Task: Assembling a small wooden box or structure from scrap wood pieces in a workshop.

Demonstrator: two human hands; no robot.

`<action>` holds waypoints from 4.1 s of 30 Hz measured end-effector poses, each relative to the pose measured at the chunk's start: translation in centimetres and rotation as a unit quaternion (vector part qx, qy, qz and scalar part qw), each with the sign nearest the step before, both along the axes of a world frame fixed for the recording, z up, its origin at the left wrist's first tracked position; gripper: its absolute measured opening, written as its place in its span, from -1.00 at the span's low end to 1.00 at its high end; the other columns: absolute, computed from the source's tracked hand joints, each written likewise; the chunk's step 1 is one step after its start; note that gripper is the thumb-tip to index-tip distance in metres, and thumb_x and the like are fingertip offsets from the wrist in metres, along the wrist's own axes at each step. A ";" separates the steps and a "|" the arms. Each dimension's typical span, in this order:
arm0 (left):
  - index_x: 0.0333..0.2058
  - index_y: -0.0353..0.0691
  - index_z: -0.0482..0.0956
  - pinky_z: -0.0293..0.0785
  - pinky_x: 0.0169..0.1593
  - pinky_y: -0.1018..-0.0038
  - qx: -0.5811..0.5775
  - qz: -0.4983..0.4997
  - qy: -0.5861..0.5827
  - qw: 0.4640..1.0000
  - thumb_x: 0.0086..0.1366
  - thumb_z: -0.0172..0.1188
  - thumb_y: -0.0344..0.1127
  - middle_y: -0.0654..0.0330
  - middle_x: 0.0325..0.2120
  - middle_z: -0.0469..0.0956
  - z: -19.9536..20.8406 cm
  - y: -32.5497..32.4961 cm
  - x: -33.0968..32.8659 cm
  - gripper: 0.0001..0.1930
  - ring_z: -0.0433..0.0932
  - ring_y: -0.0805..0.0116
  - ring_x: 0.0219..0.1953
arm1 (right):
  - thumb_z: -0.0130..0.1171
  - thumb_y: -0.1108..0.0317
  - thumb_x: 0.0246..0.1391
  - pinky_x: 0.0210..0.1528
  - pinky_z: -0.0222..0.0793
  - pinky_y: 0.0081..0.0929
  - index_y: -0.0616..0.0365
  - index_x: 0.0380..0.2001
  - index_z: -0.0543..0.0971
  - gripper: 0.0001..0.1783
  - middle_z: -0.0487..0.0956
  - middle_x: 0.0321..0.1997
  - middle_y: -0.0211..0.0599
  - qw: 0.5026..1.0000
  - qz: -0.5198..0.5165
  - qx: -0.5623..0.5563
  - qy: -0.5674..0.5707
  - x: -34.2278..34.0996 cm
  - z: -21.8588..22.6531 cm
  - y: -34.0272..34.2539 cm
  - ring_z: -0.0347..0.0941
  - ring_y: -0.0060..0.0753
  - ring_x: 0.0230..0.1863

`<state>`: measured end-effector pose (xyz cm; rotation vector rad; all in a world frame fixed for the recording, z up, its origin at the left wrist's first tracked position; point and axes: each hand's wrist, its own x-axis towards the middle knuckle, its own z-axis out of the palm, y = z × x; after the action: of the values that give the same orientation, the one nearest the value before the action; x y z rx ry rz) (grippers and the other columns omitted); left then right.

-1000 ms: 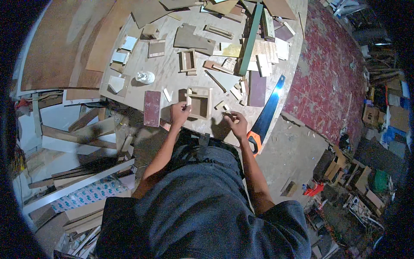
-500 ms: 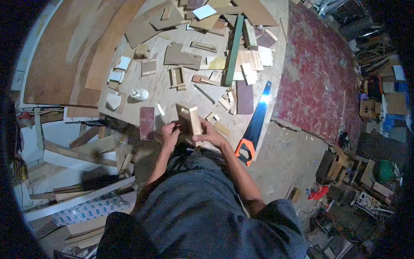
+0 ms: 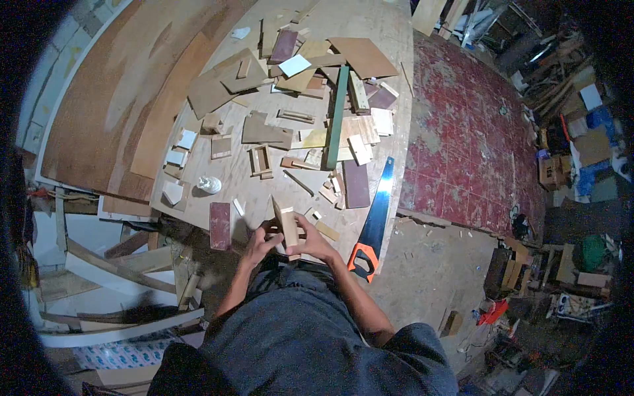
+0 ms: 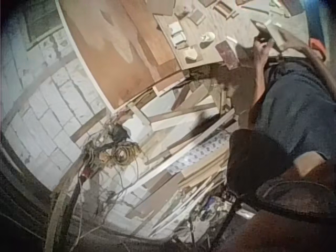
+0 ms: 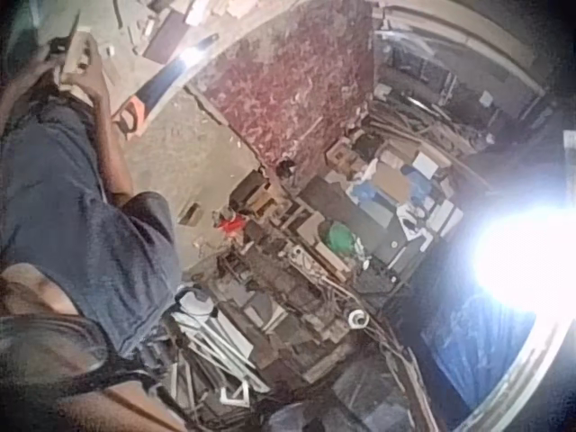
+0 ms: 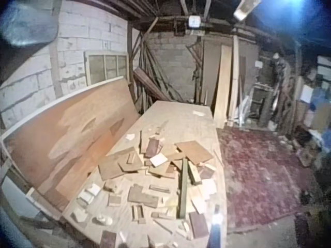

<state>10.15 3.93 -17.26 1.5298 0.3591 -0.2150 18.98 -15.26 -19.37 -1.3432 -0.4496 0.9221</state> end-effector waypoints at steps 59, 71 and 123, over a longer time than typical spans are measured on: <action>0.34 -0.20 0.06 0.17 0.32 0.17 -0.234 0.255 -0.136 0.928 -0.19 0.54 -0.07 0.08 0.24 0.27 7.3 0.5 -1.0 0.14 0.24 0.12 0.28 | 0.11 0.15 0.20 -0.34 0.34 -0.43 0.01 -0.46 0.52 -0.77 0.39 -0.46 -0.55 0.918 -0.379 -0.114 -0.006 22.4 -10.0 -18.8 0.33 -0.58 -0.35; 0.18 -0.39 0.09 0.30 0.17 0.19 0.129 0.228 -0.176 0.949 -0.17 0.52 -0.05 -0.08 0.04 0.30 14.5 0.4 1.7 0.04 0.35 0.07 0.10 | 0.32 0.26 0.04 -0.38 0.43 -0.46 0.24 -0.17 0.60 -0.66 0.59 -0.41 -0.35 0.884 -0.319 -0.341 -0.028 5.3 -17.7 -16.4 0.50 -0.48 -0.43; 0.29 -0.24 -0.04 0.45 0.13 0.16 0.112 0.109 -0.295 0.943 -0.29 0.61 0.01 -0.03 0.16 0.21 10.5 3.9 1.6 0.25 0.30 0.05 0.20 | 0.05 -0.08 0.04 0.20 0.23 0.12 0.10 0.34 0.21 -0.16 0.29 0.35 -0.08 0.934 -0.165 0.146 0.282 3.2 -8.3 -6.8 0.33 0.02 0.25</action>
<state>11.76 7.79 -6.78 1.6797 0.0707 0.4695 22.17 -22.08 -27.64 -0.7970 0.0849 0.8699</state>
